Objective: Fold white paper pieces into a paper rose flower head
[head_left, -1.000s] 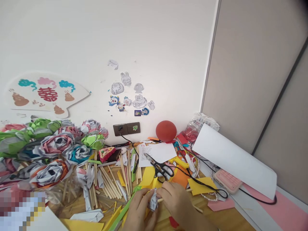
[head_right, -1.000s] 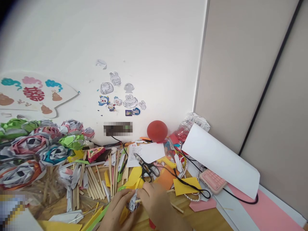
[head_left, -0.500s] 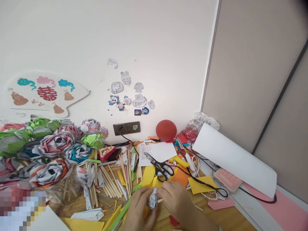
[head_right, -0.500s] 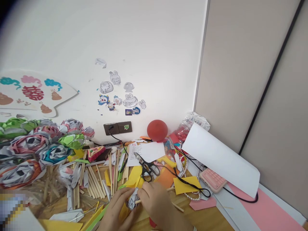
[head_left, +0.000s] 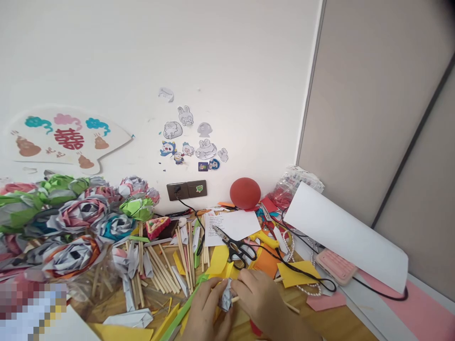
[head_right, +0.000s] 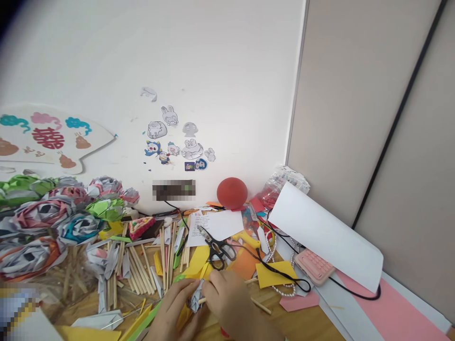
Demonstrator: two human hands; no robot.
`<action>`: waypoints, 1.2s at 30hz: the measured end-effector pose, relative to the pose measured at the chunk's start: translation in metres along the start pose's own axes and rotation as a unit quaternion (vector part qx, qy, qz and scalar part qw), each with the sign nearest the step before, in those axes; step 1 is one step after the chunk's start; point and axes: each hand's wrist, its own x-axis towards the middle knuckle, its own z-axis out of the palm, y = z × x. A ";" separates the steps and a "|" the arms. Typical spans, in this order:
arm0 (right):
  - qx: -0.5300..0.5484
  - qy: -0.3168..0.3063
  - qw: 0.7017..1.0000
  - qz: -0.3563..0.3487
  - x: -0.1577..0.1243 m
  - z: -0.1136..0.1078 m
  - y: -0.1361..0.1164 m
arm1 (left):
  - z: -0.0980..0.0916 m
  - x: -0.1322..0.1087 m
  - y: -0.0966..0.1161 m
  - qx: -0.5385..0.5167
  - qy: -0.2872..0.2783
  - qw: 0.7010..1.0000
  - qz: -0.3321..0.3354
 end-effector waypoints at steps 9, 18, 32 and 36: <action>0.010 -0.027 1.000 0.003 -0.003 0.002 -0.001 | -0.005 0.002 0.001 0.016 -0.016 1.000 0.020; 0.280 -0.136 0.938 0.154 0.003 -0.004 0.014 | -0.009 0.007 0.004 -0.002 -0.031 0.999 0.041; 0.448 -0.144 0.833 0.291 0.012 -0.009 0.024 | -0.013 0.011 0.006 -0.026 -0.058 0.997 0.040; 0.428 -0.070 0.843 0.319 0.014 -0.013 0.027 | -0.008 0.010 0.006 -0.084 0.002 0.994 -0.066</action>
